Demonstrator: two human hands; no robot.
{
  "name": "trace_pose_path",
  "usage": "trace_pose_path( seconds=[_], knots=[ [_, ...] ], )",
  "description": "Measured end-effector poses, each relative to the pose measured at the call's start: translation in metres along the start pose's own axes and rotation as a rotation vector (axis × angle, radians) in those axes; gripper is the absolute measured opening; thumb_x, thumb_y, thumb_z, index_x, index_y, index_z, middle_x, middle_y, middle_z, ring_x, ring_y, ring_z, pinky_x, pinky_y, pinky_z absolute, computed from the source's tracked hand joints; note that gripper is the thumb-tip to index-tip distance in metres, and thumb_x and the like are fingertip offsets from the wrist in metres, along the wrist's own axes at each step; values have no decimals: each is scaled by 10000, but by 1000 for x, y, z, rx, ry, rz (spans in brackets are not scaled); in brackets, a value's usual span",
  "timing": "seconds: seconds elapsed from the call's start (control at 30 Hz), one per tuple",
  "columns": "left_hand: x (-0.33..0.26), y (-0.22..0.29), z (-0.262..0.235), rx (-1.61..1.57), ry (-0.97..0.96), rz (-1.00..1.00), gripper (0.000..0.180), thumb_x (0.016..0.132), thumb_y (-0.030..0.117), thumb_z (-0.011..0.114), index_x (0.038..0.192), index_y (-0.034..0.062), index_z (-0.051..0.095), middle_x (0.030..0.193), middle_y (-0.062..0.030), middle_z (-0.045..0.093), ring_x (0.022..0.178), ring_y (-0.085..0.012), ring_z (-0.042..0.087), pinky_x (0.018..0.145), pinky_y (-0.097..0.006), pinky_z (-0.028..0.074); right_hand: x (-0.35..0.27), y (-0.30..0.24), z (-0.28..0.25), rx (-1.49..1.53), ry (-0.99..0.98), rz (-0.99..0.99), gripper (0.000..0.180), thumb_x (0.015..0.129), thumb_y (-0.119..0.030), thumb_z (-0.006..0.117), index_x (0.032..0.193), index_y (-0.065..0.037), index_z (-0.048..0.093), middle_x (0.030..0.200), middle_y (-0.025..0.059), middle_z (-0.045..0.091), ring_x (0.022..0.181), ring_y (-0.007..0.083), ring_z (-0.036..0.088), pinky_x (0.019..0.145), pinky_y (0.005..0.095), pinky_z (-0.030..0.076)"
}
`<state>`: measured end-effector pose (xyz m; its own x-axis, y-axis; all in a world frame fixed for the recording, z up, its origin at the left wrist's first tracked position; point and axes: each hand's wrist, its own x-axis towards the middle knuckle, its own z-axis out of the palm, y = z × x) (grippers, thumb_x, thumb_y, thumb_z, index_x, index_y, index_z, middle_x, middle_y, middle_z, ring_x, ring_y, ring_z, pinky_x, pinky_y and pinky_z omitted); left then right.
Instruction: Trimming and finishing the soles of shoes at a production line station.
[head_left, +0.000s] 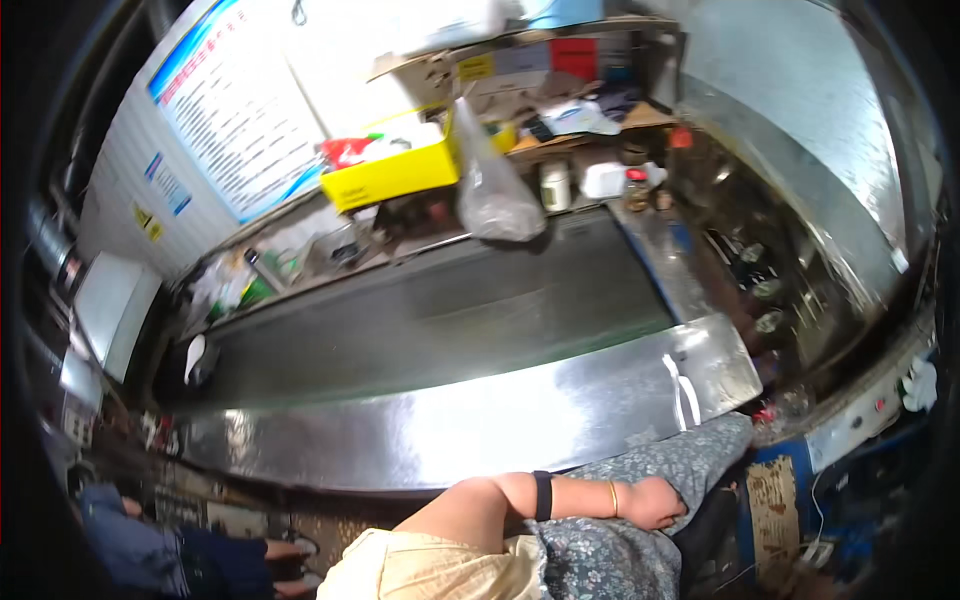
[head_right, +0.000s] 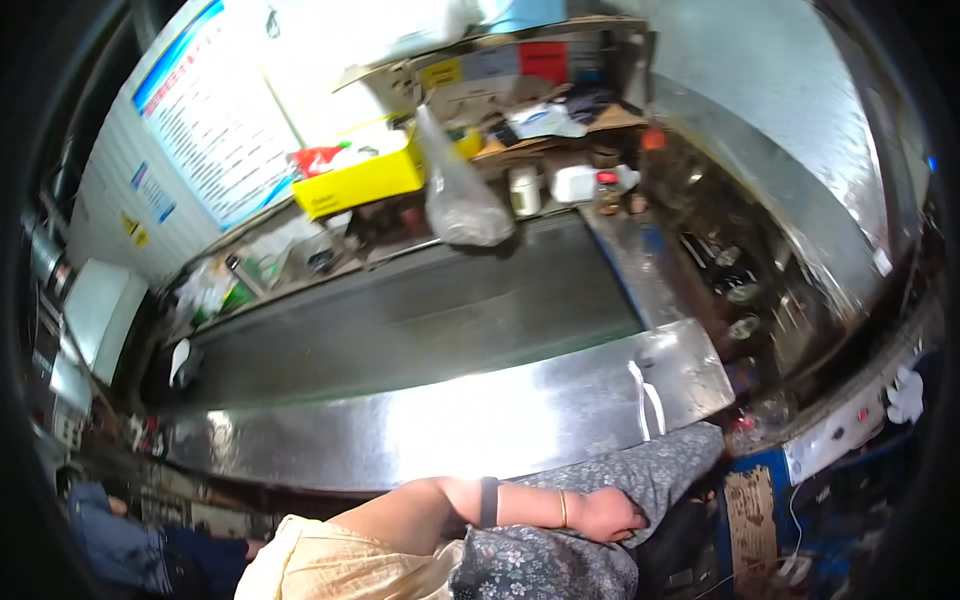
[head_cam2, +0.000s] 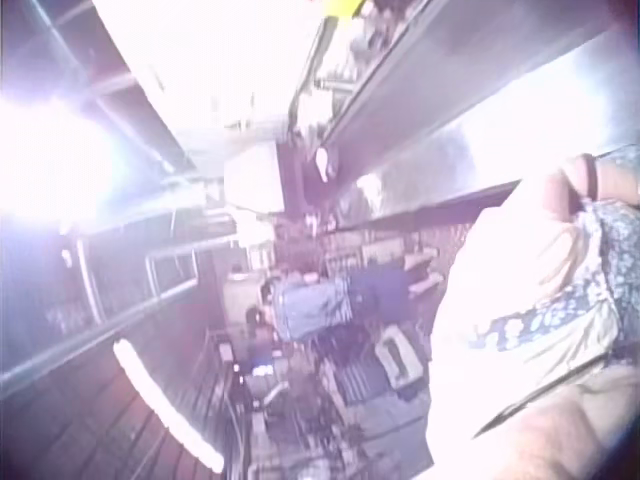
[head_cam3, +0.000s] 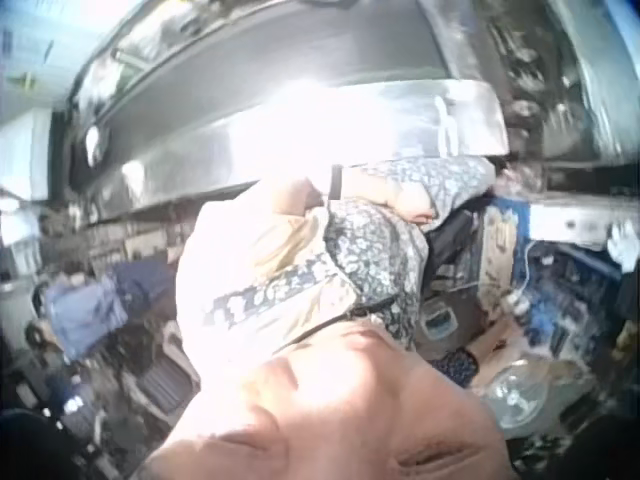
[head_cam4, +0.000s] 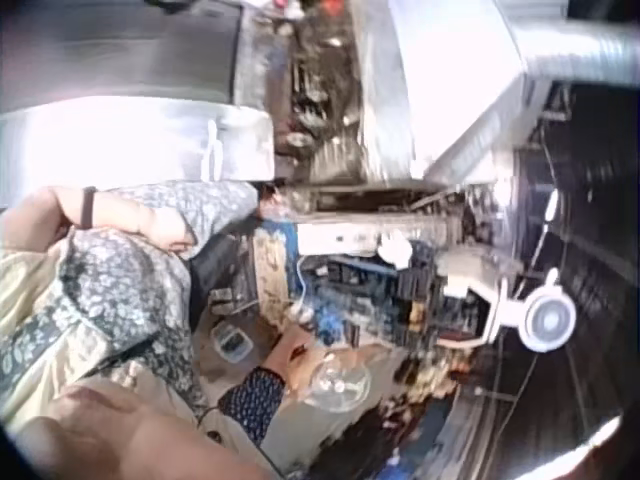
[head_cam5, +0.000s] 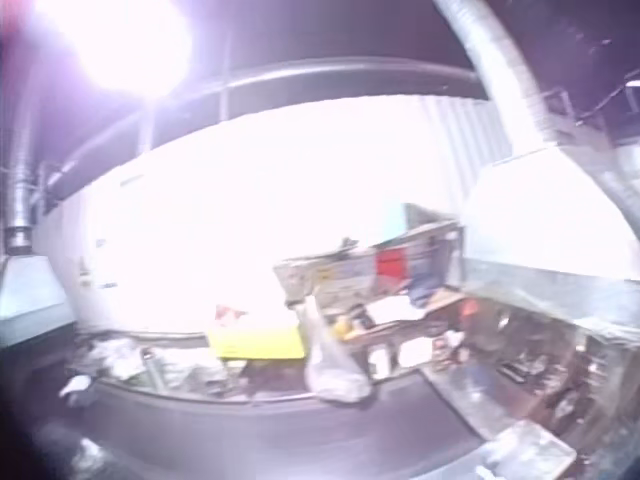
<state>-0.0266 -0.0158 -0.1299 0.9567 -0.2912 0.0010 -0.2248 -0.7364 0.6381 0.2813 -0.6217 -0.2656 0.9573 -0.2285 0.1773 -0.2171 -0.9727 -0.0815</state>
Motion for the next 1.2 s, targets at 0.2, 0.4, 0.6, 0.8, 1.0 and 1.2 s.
trace_pose_path(
  seconds=[0.2, 0.4, 0.6, 0.8, 1.0, 1.2],
  knots=[
    [-84, -21, -68, -221, 232, -195, 356, 906, 211, 556, 1219, 48, 602, 1095, -198, 658, 1009, -365, 630, 872, -459, 503, 9, -41, -62, 3, -1, -26, 470, 917, -317, 606, 1281, -23, 566, 1280, 147, 607, 1226, 309, 535, 969, 416, 473],
    [-177, -68, -63, 78, 476, -415, 309, 878, 155, 594, 1165, 48, 636, 1166, -174, 632, 1077, -335, 609, 917, -426, 503, 16, -85, -70, 31, -31, -85, 537, 877, -339, 644, 1303, -33, 531, 1280, 162, 604, 1218, 324, 546, 981, 416, 471],
    [-151, -79, -66, 219, 490, -292, 370, 841, 81, 609, 1208, 36, 592, 1325, -223, 499, 1211, -390, 497, 986, -440, 448, 2, -76, -77, 86, -33, -71, 611, 837, -361, 682, 1325, -44, 496, 1280, 177, 601, 1210, 339, 556, 994, 417, 469],
    [-58, -68, -88, 79, -10, 16, 362, 792, 76, 600, 1142, -13, 631, 1407, -229, 476, 1237, -378, 521, 1035, -411, 442, -57, -76, -96, 287, -3, 71, 691, 797, -382, 720, 1347, -54, 461, 1280, 192, 599, 1203, 355, 567, 1006, 417, 466],
    [49, -13, -94, 202, -336, 249, 251, 883, 169, 611, 1101, 56, 666, 1097, -248, 659, 1001, -343, 661, 812, -431, 538, -75, -130, -147, 308, -51, 418, 777, 781, -390, 724, 1387, -56, 371, 1124, 219, 658, 1034, 390, 653, 885, 479, 522],
    [135, 24, -13, -55, -175, 405, 400, 911, 250, 606, 1266, 66, 599, 1153, -168, 669, 1012, -359, 651, 852, -421, 538, -81, -135, -164, 300, -36, 450, 618, 841, -292, 652, 1357, -68, 396, 1090, 245, 662, 1025, 408, 647, 858, 498, 516]
  ],
)
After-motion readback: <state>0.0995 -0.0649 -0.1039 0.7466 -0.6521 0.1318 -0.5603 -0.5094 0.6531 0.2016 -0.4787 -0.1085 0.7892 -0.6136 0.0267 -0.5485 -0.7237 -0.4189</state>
